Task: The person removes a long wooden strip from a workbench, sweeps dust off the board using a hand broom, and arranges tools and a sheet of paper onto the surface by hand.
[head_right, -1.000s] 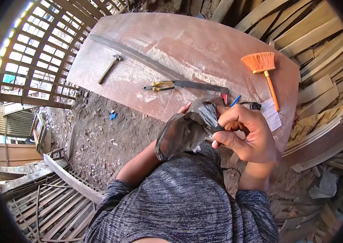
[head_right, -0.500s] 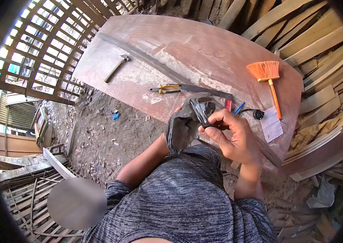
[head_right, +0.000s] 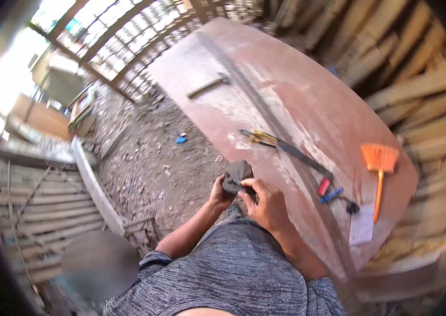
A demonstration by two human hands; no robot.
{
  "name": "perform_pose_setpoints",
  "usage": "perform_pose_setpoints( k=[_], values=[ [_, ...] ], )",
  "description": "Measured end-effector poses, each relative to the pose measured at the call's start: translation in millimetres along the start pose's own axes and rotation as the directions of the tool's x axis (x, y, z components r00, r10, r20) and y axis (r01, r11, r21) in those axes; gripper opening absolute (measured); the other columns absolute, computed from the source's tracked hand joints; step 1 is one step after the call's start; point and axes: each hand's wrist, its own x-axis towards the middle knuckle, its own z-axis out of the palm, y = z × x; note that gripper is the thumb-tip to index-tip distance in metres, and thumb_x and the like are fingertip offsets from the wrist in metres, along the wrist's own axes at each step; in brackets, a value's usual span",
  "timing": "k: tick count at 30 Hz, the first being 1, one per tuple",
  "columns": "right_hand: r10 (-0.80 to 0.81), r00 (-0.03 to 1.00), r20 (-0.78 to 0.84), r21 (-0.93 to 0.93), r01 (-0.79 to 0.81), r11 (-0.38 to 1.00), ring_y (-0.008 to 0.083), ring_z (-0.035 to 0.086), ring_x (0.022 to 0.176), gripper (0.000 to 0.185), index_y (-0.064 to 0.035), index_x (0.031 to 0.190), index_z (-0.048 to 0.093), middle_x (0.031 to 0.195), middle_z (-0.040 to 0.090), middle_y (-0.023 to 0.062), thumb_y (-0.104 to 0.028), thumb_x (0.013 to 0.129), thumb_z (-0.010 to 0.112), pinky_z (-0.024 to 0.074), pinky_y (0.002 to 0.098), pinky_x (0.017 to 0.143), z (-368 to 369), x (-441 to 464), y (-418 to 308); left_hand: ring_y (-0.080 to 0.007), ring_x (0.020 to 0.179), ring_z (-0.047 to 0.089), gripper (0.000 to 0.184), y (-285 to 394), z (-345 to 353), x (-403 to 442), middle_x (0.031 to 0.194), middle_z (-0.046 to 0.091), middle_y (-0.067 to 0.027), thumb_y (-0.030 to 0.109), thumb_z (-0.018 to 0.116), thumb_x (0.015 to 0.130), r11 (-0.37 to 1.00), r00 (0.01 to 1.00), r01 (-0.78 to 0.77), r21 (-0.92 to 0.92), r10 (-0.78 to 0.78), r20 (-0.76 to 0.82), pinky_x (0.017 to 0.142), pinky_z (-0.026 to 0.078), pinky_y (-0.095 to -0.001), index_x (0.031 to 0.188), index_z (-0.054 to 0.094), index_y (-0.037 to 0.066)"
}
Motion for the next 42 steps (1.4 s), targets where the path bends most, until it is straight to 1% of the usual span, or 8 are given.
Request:
perform_pose_setpoints(
  k=[7,10,20,28,30,33,36,42],
  values=[
    [-0.321,0.826,0.463,0.246,0.228,0.942,0.0243,0.067,0.077,0.022,-0.0033,0.096,0.066,0.085,0.068,0.0113,-0.004,0.077,0.076,0.0497,0.0326,0.066,88,49,-31,-0.0175,0.075,0.064,0.027,14,-93,-86,0.085,0.068,-0.002,0.041,0.057,0.094,0.928,0.906,-0.257,-0.27,0.134,-0.401,0.076,0.055,-0.0344,0.095,0.063,0.014],
    [-0.412,0.689,0.596,0.38,0.211,0.901,0.0218,0.066,0.077,0.023,-0.0026,0.096,0.066,0.084,0.068,0.0108,-0.001,0.075,0.076,0.0494,0.0312,0.066,147,45,-72,-0.0158,0.083,0.066,0.028,13,-151,-136,0.093,0.069,-0.0031,0.035,0.054,0.098,0.818,0.931,-0.36,-0.449,0.281,-0.233,0.076,0.056,-0.0287,0.103,0.064,0.009],
    [-0.687,0.213,0.694,0.626,0.293,0.723,0.0199,0.066,0.07,0.02,-0.0015,0.095,0.065,0.082,0.068,0.0114,0.004,0.077,0.071,0.05,0.0301,0.061,352,-41,-200,-0.0167,0.106,0.064,0.03,56,-247,-319,0.117,0.066,-0.0059,0.024,0.057,0.098,0.351,0.399,-0.916,-0.193,0.762,-0.509,0.092,0.053,-0.0312,0.123,0.059,0.006],
    [-0.671,-0.195,0.716,0.698,0.197,0.688,0.0126,0.062,0.068,0.014,0.0014,0.092,0.066,0.08,0.066,0.0081,0.0,0.08,0.073,0.0487,0.0251,0.062,471,-113,-286,-0.0135,0.095,0.065,0.033,27,-342,-385,0.112,0.066,-0.0026,0.035,0.049,0.1,0.251,0.302,-0.949,-0.193,0.538,-0.787,0.08,0.054,-0.0291,0.12,0.058,0.01],
    [-0.643,-0.298,0.705,0.705,0.197,0.681,0.0131,0.063,0.068,0.015,0.0014,0.093,0.066,0.082,0.066,0.0088,-0.001,0.08,0.073,0.0498,0.0257,0.062,498,-132,-304,-0.0186,0.118,0.055,0.053,3,-367,-383,0.131,0.057,-0.0066,0.043,0.055,0.096,0.142,0.178,-0.983,-0.113,0.636,-0.751,0.095,0.047,-0.0376,0.138,0.046,0.012],
    [-0.577,-0.494,0.65,0.719,0.153,0.678,0.0154,0.065,0.072,0.016,0.0002,0.095,0.067,0.087,0.067,0.011,-0.003,0.081,0.073,0.0509,0.0271,0.062,531,-154,-337,-0.0272,0.135,0.039,0.087,-11,-378,-381,0.15,0.035,-0.0118,0.056,0.062,0.088,0.033,-0.15,-0.985,0.168,0.311,-0.938,0.109,0.034,-0.0424,0.151,0.024,0.009],
    [-0.561,-0.634,0.533,0.777,0.104,0.621,0.0197,0.066,0.073,0.016,-0.0005,0.096,0.068,0.088,0.067,0.0123,-0.007,0.082,0.073,0.0511,0.0295,0.064,566,-170,-366,-0.0333,0.142,0.027,0.117,23,-340,-428,0.156,0.02,-0.0153,0.063,0.071,0.076,0.12,-0.692,-0.473,0.873,0.562,-0.452,0.114,0.022,-0.0448,0.153,0.007,0.005],
    [-0.502,-0.82,0.277,0.791,-0.102,0.603,0.0283,0.068,0.08,0.02,-0.0003,0.097,0.069,0.09,0.069,0.0152,-0.006,0.079,0.073,0.0534,0.0354,0.069,659,-166,-416,-0.0228,0.11,0.059,0.053,141,-374,-435,0.117,0.061,-0.0152,0.018,0.073,0.083,0.285,-0.715,-0.495,0.821,0.403,-0.571,0.093,0.047,-0.0355,0.129,0.052,0.001]
  ],
)
